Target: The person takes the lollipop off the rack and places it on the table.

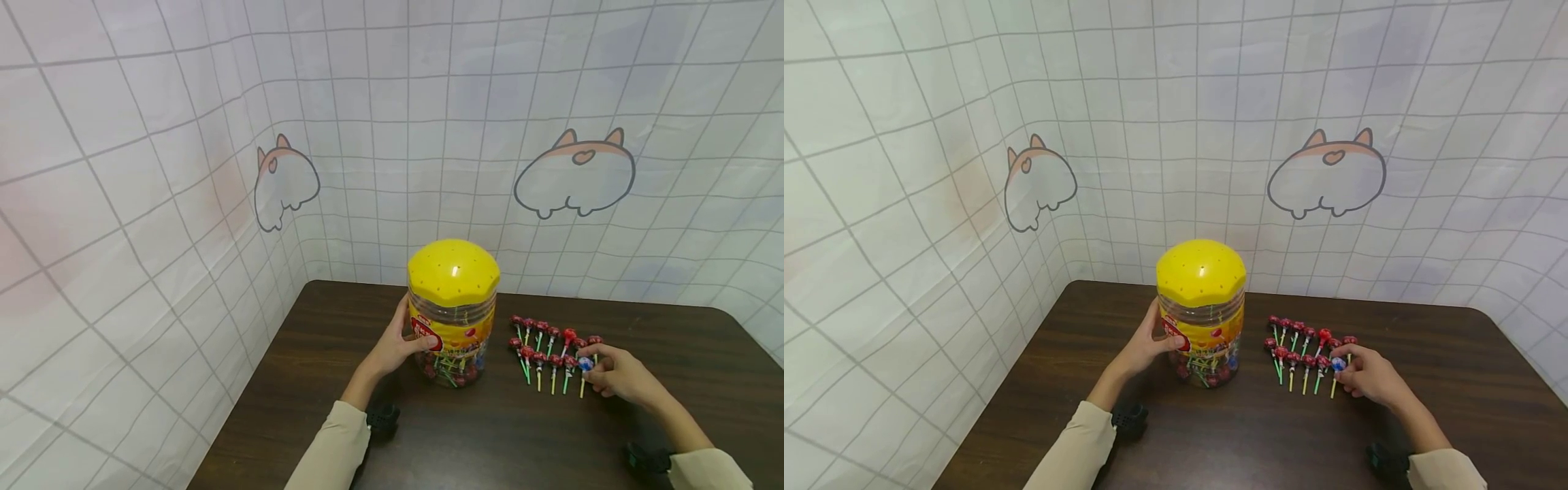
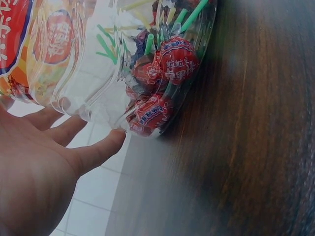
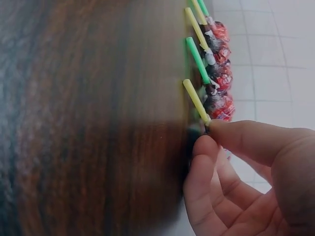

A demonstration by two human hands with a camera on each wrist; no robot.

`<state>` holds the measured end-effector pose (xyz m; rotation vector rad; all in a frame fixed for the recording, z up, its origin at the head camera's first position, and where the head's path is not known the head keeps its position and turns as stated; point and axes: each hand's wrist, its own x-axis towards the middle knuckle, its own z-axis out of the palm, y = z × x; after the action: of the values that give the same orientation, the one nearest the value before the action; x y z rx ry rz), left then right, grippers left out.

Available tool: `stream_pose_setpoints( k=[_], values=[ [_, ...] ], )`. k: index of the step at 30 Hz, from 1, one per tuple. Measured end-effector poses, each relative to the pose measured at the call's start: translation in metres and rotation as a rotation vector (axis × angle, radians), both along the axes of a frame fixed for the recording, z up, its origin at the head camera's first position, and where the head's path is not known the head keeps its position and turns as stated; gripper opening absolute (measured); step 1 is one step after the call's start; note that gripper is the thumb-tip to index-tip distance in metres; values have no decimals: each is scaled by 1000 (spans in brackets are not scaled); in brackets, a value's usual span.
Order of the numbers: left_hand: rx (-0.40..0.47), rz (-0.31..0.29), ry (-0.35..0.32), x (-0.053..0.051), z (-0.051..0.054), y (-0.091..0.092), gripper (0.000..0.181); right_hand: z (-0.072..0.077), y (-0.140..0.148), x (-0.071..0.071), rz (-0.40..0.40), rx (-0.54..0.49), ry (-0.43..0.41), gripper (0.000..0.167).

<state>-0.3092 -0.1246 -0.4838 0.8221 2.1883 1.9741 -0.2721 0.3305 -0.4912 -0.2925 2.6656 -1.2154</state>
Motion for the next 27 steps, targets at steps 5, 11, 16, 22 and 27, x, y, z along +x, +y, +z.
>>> stream_pose_setpoints(
  k=[5, 11, 16, 22, 27],
  values=[
    [2, -16, 17, -1, -1, -1, 100, 4, -2, 2, -20, 18, 9, 48],
    [2, -14, 18, -1, -2, -3, 100, 12, -5, 6, -29, -5, 47, 48],
    [-4, -7, 12, -3, -3, -5, 100, 25, -9, 11, 2, -36, 75, 46],
    [-30, -12, 1, -5, 2, -10, 99, 32, -17, 18, 66, -25, 136, 41],
    [-208, 29, -37, -1, 14, -23, 101, 34, -23, 23, 107, -28, 179, 37]
  ],
)
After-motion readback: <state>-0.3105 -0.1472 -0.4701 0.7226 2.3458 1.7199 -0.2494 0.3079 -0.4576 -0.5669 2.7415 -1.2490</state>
